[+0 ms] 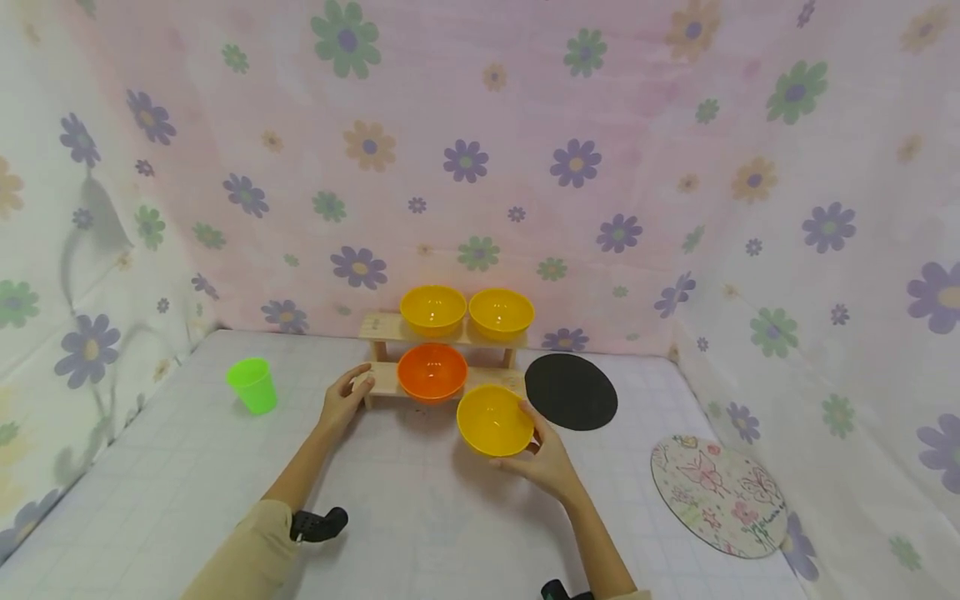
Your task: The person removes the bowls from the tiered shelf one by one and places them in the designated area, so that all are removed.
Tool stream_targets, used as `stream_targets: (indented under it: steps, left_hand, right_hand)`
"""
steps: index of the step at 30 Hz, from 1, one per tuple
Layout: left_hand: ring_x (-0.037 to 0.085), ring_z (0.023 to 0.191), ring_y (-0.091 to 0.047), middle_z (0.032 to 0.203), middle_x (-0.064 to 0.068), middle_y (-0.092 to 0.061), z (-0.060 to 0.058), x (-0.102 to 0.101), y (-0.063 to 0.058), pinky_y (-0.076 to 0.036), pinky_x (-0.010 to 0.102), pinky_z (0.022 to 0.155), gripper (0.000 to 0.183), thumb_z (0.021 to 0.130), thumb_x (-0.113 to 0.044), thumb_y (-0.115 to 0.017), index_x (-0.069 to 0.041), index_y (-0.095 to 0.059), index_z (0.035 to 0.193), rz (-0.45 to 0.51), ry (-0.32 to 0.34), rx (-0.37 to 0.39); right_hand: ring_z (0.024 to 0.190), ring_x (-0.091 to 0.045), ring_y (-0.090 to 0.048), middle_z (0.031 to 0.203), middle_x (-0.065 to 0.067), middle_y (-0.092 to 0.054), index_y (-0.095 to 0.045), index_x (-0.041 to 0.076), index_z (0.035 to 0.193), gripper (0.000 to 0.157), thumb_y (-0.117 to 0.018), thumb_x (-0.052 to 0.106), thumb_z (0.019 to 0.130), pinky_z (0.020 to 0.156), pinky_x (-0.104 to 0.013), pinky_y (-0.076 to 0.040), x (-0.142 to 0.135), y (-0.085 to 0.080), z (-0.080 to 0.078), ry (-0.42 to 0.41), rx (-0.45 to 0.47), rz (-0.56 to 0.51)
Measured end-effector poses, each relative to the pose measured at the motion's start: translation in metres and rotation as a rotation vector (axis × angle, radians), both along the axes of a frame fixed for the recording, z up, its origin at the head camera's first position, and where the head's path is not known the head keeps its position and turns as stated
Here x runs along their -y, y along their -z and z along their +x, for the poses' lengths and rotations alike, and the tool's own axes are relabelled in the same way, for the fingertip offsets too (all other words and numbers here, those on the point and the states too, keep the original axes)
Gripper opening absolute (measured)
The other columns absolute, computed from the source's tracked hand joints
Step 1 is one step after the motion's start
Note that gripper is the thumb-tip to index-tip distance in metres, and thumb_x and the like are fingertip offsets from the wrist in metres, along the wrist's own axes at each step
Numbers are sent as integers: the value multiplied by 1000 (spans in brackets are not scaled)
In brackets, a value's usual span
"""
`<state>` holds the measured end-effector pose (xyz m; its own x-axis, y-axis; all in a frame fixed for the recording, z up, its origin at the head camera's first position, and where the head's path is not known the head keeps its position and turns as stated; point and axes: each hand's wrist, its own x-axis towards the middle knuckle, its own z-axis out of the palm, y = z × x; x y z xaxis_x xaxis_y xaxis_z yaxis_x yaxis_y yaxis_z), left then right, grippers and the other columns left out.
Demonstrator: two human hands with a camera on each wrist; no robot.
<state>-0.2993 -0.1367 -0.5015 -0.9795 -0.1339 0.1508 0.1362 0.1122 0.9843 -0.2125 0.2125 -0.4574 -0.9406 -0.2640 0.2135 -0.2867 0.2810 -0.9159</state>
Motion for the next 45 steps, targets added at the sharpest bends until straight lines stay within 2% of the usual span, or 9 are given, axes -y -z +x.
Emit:
stream_targets:
  steps: [2,7,13,17,22,29,31,37,45]
  left_hand:
    - [30,120,-46,141,18,-45,-2,0,4,-41,32,93,41,93,-16,-60,1,-54,129,0,-5,-16]
    - [33,134,-33,140,21,-44,-2,0,7,-26,48,109,40,92,-14,-60,4,-54,128,27,0,-47]
    - [33,134,-33,140,21,-44,-1,0,4,-25,48,109,40,92,-15,-60,3,-53,128,27,-2,-28]
    - [35,133,-34,140,24,-43,7,-2,-9,-25,48,109,40,93,-10,-59,7,-52,128,43,12,-15]
    - [31,118,-46,138,24,-45,19,-6,-26,-41,31,94,39,93,-8,-56,7,-51,129,7,3,10]
    - [24,111,-47,137,23,-46,20,-6,-28,-40,19,87,39,93,-8,-57,7,-51,128,-1,-4,-2]
    - [24,105,-48,137,23,-47,20,-6,-28,-38,14,77,39,93,-8,-57,7,-51,128,-10,-7,-2]
    - [29,119,-45,138,23,-46,21,-5,-29,-37,19,86,39,93,-8,-57,7,-51,128,-13,-6,-7]
    - [18,98,-50,136,22,-48,20,-5,-28,-38,12,74,38,93,-8,-58,7,-52,128,11,-5,-4]
  right_hand:
    - [125,-39,-43,144,-24,-36,-31,-5,142,86,-80,9,73,96,-42,-42,5,2,2,-12,4,0]
    - [126,-36,-43,145,-20,-37,-32,-2,144,89,-82,17,72,98,-39,-41,23,9,5,-61,52,21]
    - [126,-32,-43,145,-16,-38,-33,2,144,91,-84,22,70,99,-35,-41,48,18,6,-147,94,38]
    - [126,-32,-44,145,-17,-38,-32,1,144,91,-83,21,71,99,-33,-41,63,22,3,-212,90,39]
    - [126,-32,-43,145,-19,-38,-30,-2,144,93,-83,24,72,101,-37,-39,78,28,-1,-277,84,47]
    - [126,-31,-43,144,-19,-38,-28,-3,144,97,-83,29,72,101,-41,-38,94,32,-6,-342,65,80]
    - [124,-30,-45,144,-18,-40,-29,-3,144,97,-82,33,71,100,-41,-40,97,34,-8,-349,50,93]
    - [123,-28,-46,144,-17,-40,-30,-1,144,95,-82,34,72,102,-42,-38,103,35,-8,-353,51,94]
    - [120,-31,-49,144,-17,-39,-32,2,144,90,-82,25,73,98,-39,-42,97,37,-10,-384,76,44]
